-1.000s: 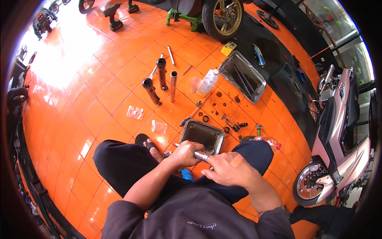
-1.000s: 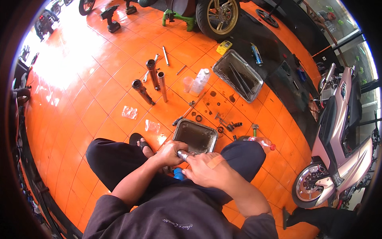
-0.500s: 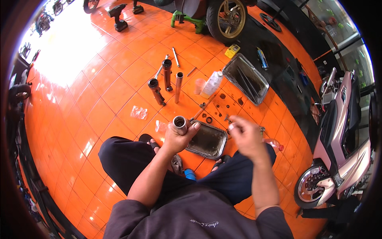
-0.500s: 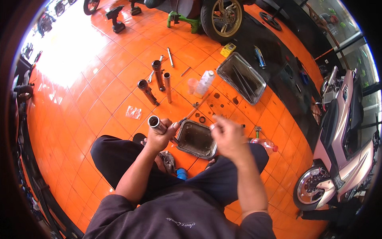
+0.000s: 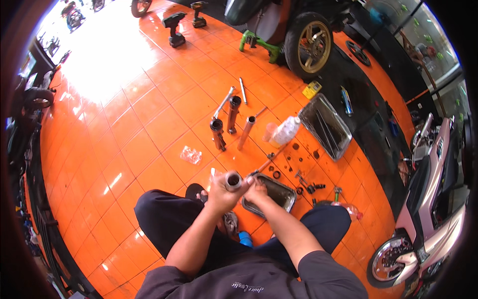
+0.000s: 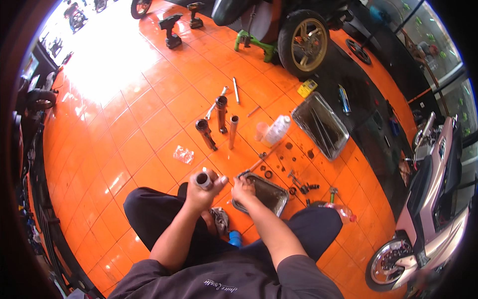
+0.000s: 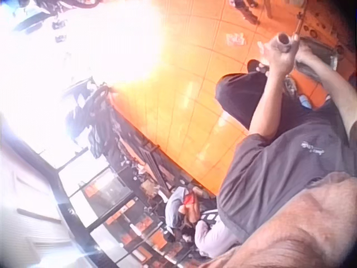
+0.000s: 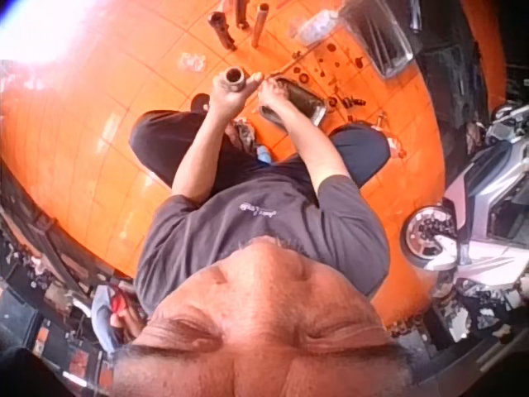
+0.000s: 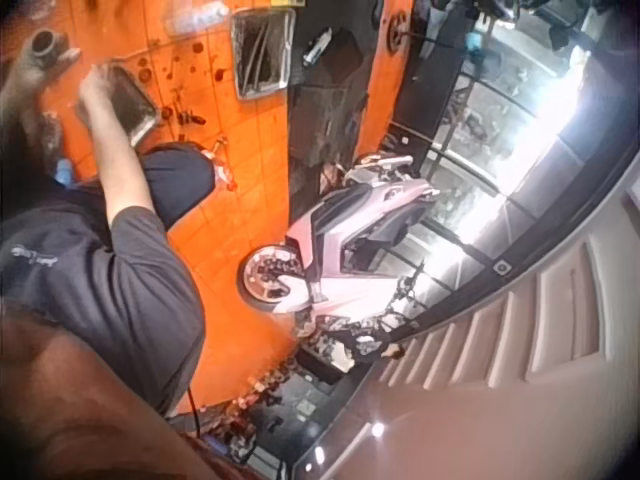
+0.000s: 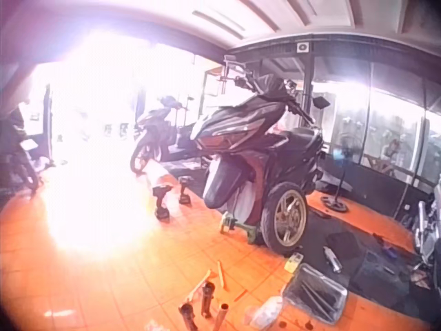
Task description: The person pours green liquid from a bottle into a motorcycle fork component, cleans internal parts, and assembles a spring and damper rod into the fork tube by hand.
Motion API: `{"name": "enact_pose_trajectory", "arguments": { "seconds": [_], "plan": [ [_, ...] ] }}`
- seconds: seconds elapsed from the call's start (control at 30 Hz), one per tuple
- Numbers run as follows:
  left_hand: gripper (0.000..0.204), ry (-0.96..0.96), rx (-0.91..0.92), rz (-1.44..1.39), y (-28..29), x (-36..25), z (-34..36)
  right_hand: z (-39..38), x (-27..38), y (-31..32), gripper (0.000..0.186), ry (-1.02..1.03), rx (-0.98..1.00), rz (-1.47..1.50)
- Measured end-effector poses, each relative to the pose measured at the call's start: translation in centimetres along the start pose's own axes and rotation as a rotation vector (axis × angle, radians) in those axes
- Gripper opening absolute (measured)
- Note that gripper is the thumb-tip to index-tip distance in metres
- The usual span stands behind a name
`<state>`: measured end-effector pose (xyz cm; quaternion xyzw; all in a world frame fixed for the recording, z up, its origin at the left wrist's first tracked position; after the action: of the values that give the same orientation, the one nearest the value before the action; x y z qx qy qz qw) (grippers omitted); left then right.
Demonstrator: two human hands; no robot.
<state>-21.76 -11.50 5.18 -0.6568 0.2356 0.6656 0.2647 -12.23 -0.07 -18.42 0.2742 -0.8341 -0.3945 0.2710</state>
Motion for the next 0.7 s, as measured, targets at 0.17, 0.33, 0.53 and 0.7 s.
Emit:
{"name": "enact_pose_trajectory", "arguments": {
  "seconds": [0.17, 0.33, 0.53, 0.7],
  "plan": [
    [0.038, -0.007, 0.056, 0.056, -0.9, 0.0, 0.2, 4.4, 1.8, -3.2, 0.032, 0.203, -0.102, -0.361],
    [0.034, 0.058, 0.133, 0.109, -1.7, 1.5, 1.2, 8.6, 0.6, -3.6, 0.035, 0.129, 0.048, -0.514],
    [0.028, 0.003, 0.121, 0.113, -1.6, 1.9, 2.2, 9.0, 2.1, -4.0, 0.030, 0.350, 0.043, -0.702],
    [0.029, -0.192, 0.129, 0.106, -2.3, 0.8, 2.3, 2.9, 4.2, 5.9, 0.022, 0.551, -0.393, -0.413]
  ]
}}
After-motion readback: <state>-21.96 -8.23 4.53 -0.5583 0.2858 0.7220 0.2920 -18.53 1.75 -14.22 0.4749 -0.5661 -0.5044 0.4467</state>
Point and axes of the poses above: each hand's wrist, its own z-axis towards the middle knuckle, its own y-axis out of the back of the hand, x = y × z, the point moved 9 cm from there along z, towards the middle knuckle, and after that the axes turned 5 degrees about -z, right-handed, at the moved point
